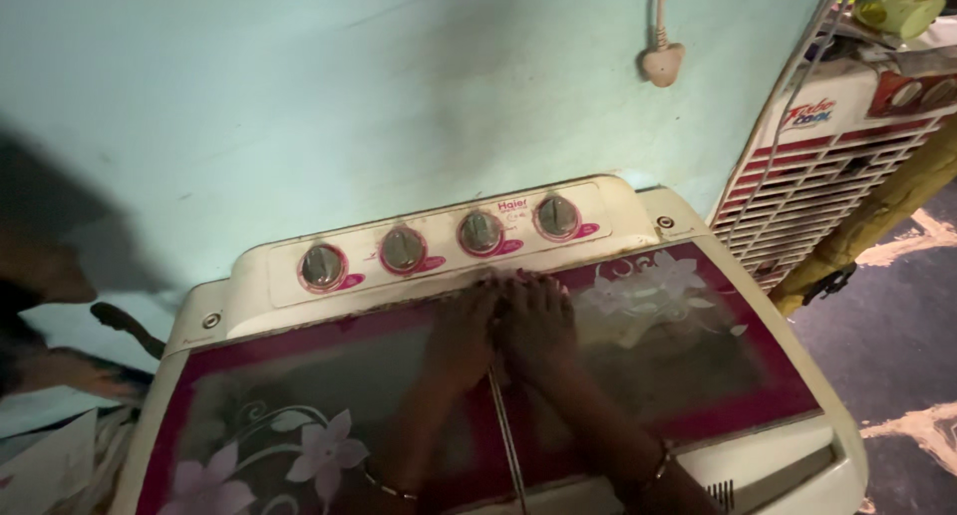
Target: The person wipes the top surface of a Haier washing machine with a cloth. They repeatedly rub the floral-patterned lid and the control panel area, moving the cloth back and forth across the entire top surface.
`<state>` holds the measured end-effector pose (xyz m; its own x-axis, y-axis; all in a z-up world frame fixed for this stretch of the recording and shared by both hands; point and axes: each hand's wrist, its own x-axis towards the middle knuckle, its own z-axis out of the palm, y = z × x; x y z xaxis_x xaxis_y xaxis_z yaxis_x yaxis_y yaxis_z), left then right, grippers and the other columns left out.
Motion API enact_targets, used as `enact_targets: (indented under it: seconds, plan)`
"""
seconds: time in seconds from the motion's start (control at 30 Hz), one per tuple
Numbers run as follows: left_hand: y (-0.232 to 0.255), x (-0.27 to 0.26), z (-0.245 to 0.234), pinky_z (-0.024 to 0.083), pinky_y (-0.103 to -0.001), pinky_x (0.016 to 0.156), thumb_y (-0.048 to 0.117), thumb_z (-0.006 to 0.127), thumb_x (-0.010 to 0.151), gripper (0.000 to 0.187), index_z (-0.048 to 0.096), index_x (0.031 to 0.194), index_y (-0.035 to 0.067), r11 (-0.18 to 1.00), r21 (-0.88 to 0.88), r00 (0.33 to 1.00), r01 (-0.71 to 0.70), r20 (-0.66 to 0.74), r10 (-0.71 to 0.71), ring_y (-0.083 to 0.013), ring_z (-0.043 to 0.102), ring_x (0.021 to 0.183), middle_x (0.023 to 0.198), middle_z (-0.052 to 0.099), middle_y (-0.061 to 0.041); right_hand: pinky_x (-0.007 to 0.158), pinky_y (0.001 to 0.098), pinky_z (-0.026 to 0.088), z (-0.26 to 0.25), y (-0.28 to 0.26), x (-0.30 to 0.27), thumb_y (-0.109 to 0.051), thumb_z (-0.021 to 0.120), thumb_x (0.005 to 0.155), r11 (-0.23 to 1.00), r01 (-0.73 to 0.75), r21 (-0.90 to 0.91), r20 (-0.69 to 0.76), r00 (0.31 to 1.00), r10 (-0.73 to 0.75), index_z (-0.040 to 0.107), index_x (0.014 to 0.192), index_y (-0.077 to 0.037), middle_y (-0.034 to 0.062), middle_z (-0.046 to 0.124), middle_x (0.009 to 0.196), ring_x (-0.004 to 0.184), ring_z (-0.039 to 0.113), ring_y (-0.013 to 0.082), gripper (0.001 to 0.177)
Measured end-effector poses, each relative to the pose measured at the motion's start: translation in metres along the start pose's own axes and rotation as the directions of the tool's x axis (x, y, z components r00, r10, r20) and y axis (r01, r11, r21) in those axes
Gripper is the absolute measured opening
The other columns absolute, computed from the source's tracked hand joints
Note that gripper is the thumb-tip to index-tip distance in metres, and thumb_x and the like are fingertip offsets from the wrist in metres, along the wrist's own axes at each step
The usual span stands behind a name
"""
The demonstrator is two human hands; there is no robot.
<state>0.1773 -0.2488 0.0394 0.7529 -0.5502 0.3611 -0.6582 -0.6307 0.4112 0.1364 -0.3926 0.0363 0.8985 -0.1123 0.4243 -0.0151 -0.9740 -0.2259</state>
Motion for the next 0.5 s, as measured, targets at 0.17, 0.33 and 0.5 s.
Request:
enact_targets:
  seconds: [0.17, 0.33, 0.5]
  plan:
    - [0.029, -0.025, -0.008, 0.026, -0.057, 0.113, 0.014, 0.059, 0.087, 0.062, 0.045, 0.147, 0.003, 0.998, 0.067, 1.0, 0.018, -0.013, -0.017, -0.0415, 0.035, 0.143, 0.155, 0.043, -0.021, 0.109, 0.0583, 0.037, 0.008, 0.011, -0.021, -0.045, 0.063, 0.086, 0.991, 0.105, -0.086, -0.053, 0.993, -0.109, 0.049, 0.143, -0.009, 0.021, 0.053, 0.144, 0.135, 0.046, 0.0439, 0.069]
    - [0.054, -0.047, -0.029, 0.03, -0.055, 0.115, 0.011, 0.055, 0.092, 0.058, 0.047, 0.149, 0.005, 1.0, 0.011, 0.997, -0.011, -0.073, 0.012, -0.0391, 0.041, 0.143, 0.154, 0.047, -0.02, 0.108, 0.0561, 0.038, -0.008, 0.015, -0.049, -0.041, 0.057, 0.093, 0.98, 0.182, -0.084, -0.07, 0.98, -0.188, 0.049, 0.145, -0.009, 0.0204, 0.054, 0.145, 0.138, 0.046, 0.042, 0.062]
    - [0.087, -0.076, -0.05, 0.029, -0.057, 0.117, 0.011, 0.056, 0.094, 0.054, 0.048, 0.147, 0.001, 0.994, -0.012, 0.977, -0.108, -0.184, 0.104, -0.0408, 0.041, 0.144, 0.152, 0.049, -0.023, 0.111, 0.0579, 0.031, -0.057, 0.001, -0.08, -0.037, 0.057, 0.087, 0.975, 0.22, 0.026, -0.048, 0.975, -0.219, 0.052, 0.136, 0.0, 0.0243, 0.05, 0.142, 0.137, 0.041, 0.0447, 0.062]
